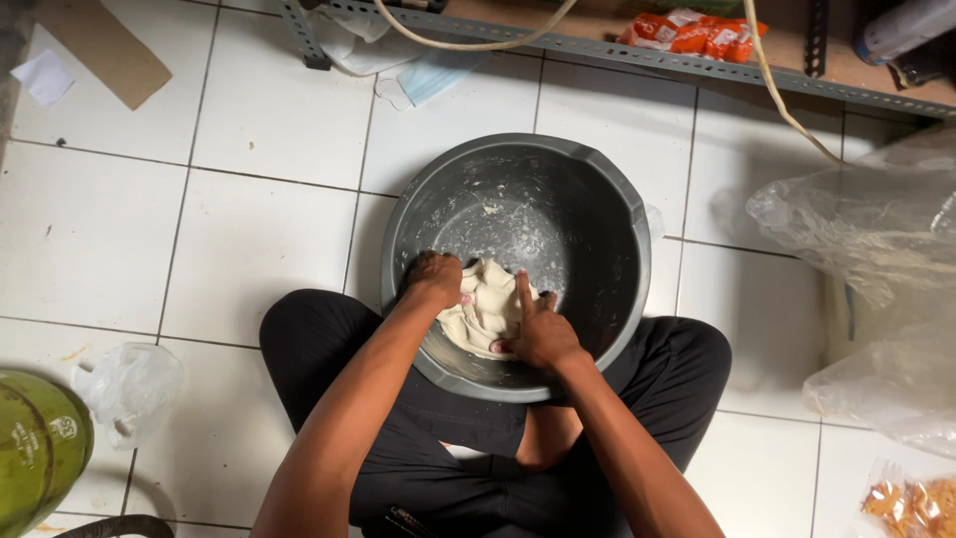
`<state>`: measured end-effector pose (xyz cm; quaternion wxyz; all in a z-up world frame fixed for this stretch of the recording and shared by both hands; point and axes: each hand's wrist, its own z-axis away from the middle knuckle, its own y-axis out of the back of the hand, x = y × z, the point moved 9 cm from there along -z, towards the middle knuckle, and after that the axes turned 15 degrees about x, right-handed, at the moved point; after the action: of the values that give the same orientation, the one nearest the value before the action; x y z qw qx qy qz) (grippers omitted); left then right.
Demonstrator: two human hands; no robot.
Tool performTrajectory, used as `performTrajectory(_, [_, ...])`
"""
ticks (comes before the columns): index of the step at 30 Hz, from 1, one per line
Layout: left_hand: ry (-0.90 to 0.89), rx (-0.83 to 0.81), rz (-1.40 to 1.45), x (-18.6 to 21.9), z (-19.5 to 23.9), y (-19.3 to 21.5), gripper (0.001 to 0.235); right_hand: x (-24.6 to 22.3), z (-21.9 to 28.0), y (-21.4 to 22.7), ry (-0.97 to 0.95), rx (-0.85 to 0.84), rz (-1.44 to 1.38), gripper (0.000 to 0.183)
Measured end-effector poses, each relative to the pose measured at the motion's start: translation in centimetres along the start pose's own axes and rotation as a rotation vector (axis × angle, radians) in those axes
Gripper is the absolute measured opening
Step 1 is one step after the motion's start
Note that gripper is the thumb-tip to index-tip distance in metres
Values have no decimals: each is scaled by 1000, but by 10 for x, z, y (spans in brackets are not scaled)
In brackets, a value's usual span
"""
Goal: The person kneads a ball of dough inside a large grey plastic basin using both hands. The person repeatedly presses, folds, and turns the dough within the basin while sitting on the floor.
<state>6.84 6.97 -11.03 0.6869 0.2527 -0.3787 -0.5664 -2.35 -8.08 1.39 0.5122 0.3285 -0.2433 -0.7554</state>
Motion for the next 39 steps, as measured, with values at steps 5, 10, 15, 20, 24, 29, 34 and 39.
performTrajectory(5, [88, 114, 41, -2, -15, -36, 43, 7, -9, -14, 3, 51, 14, 116])
performTrajectory(10, [77, 311, -11, 38, 39, -32, 33, 26, -45, -51, 34, 95, 18, 111])
performTrajectory(15, [-135, 1210, -460, 100, 148, 16, 19, 38, -70, -77, 99, 114, 23, 105])
performTrajectory(20, [-257, 716, -230, 76, 130, -3, 9, 31, -57, -59, 91, 103, 58, 106])
performTrajectory(24, [-294, 264, 102, 44, 64, 7, 17, 25, -51, -50, 94, 103, 59, 116])
performTrajectory(29, [-279, 425, 39, 56, 17, 42, 20, 21, -39, -36, 81, 114, 52, 113])
performTrajectory(34, [-234, 605, -102, 59, 27, 51, 43, 17, -35, -32, 84, 122, 59, 113])
performTrajectory(39, [-278, 217, 273, 75, 42, 6, 45, 13, -34, -33, 114, 126, 77, 109])
